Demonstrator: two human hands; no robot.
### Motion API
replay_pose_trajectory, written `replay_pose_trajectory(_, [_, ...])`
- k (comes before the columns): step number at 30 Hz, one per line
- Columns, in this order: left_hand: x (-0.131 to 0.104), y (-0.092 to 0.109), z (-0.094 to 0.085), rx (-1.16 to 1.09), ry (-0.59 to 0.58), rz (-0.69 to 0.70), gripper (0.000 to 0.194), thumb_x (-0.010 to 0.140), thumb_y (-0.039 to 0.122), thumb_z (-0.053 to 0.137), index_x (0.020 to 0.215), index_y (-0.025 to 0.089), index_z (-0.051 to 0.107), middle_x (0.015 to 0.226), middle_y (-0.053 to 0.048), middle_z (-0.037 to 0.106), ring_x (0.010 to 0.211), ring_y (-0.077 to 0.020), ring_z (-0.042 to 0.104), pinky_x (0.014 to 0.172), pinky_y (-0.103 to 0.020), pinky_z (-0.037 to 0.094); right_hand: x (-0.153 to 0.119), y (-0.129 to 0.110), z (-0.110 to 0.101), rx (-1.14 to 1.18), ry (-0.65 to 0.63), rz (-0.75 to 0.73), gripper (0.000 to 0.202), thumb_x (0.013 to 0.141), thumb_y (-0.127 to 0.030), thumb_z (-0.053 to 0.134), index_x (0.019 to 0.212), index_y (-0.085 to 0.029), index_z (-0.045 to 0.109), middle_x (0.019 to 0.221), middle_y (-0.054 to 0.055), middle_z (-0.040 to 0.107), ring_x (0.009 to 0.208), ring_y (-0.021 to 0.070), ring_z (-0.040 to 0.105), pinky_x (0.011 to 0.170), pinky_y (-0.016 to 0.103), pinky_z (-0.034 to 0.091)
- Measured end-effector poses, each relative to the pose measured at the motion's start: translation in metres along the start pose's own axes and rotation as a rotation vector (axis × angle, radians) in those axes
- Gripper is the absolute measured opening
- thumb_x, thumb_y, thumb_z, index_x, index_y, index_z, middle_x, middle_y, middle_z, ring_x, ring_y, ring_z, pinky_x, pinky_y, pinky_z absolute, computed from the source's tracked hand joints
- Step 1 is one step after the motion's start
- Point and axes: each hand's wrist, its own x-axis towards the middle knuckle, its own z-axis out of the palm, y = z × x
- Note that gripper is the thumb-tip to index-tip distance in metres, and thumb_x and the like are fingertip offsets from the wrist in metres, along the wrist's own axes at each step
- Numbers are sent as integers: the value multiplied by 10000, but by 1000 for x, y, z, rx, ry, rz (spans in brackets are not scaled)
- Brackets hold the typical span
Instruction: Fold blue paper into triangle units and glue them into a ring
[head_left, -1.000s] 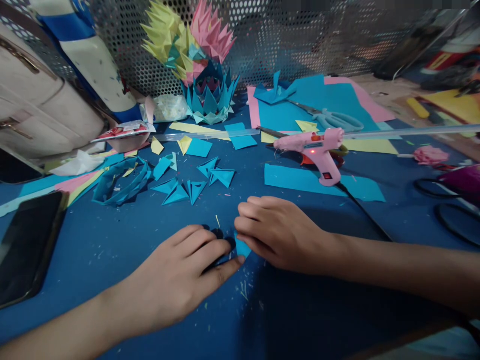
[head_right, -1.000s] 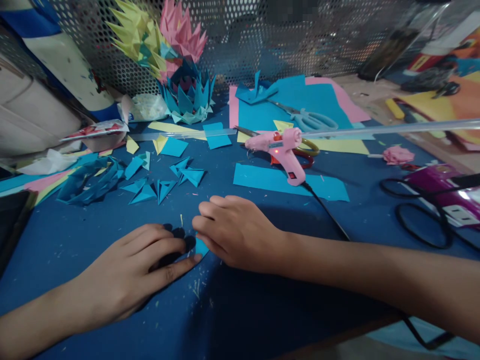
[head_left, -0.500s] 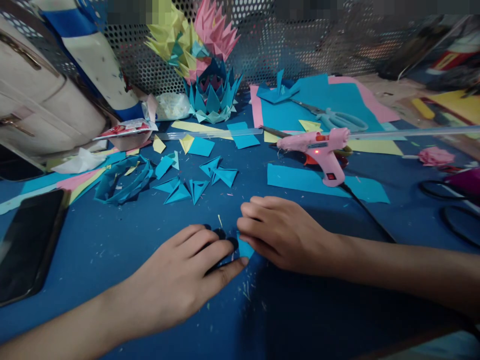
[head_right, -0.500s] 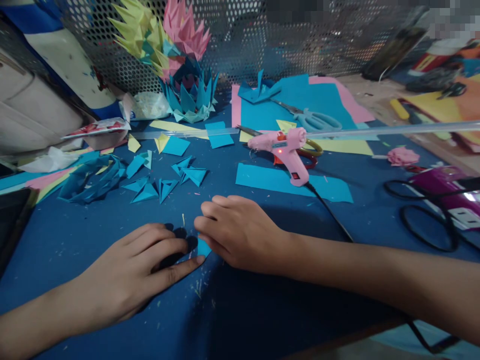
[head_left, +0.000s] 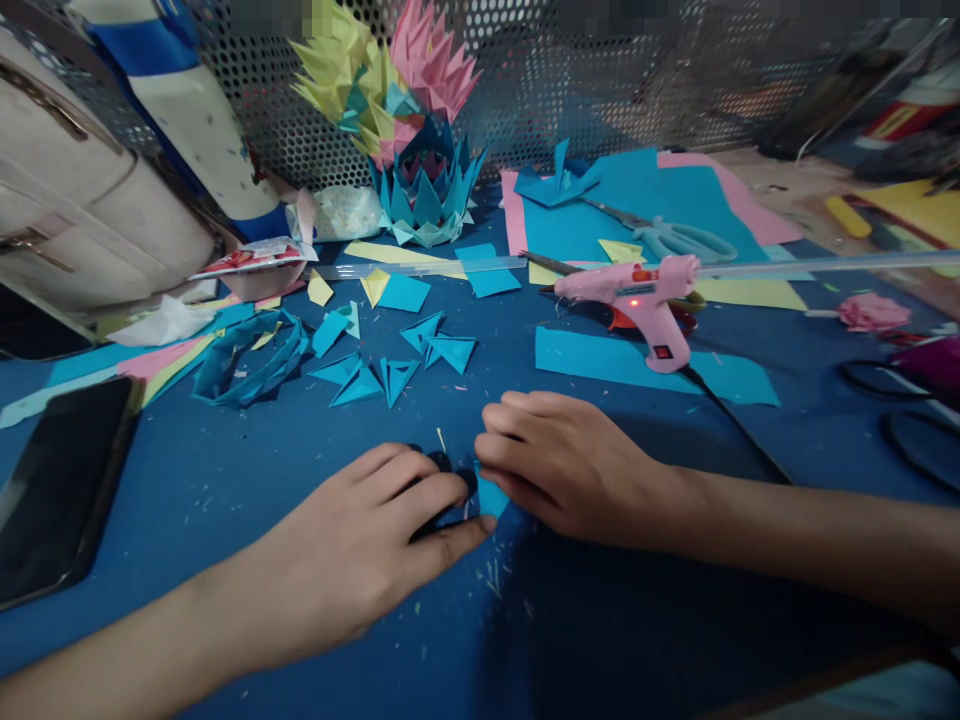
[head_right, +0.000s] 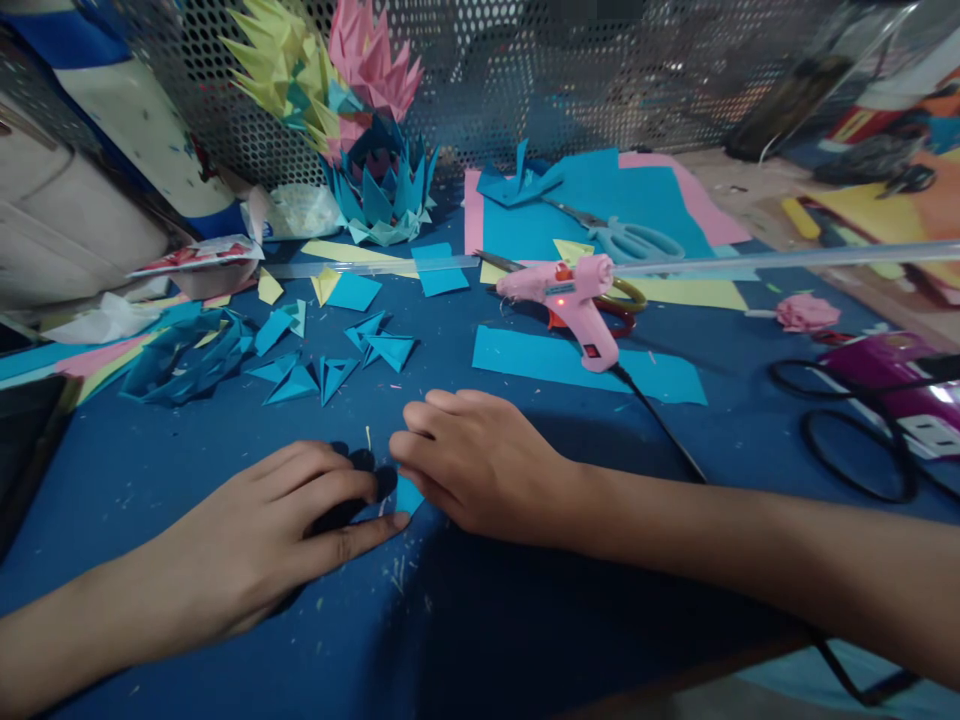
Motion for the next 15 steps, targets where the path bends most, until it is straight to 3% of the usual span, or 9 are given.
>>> replay_pose_trajectory(10, [-2, 0, -8, -2, -69, 29, 395, 1024, 162, 350, 1366, 193, 546, 1159, -102, 616, 1022, -280, 519, 867, -465, 475, 0, -1, -2, -10, -5, 8, 274, 1028, -256, 345, 934, -188, 594, 900, 66, 611, 800, 216, 480, 696, 337, 350])
replay_pose_trajectory(15, [-6, -4, -4, -14, -5, 39, 378, 1012, 167, 395, 1330, 230, 590, 1120, -87, 628, 1023, -270, 524, 896, -456, 485, 0, 0, -1, -9, -11, 7, 262, 1029, -264, 359, 941, -191, 594, 893, 60, 603, 785, 214, 465, 687, 333, 349])
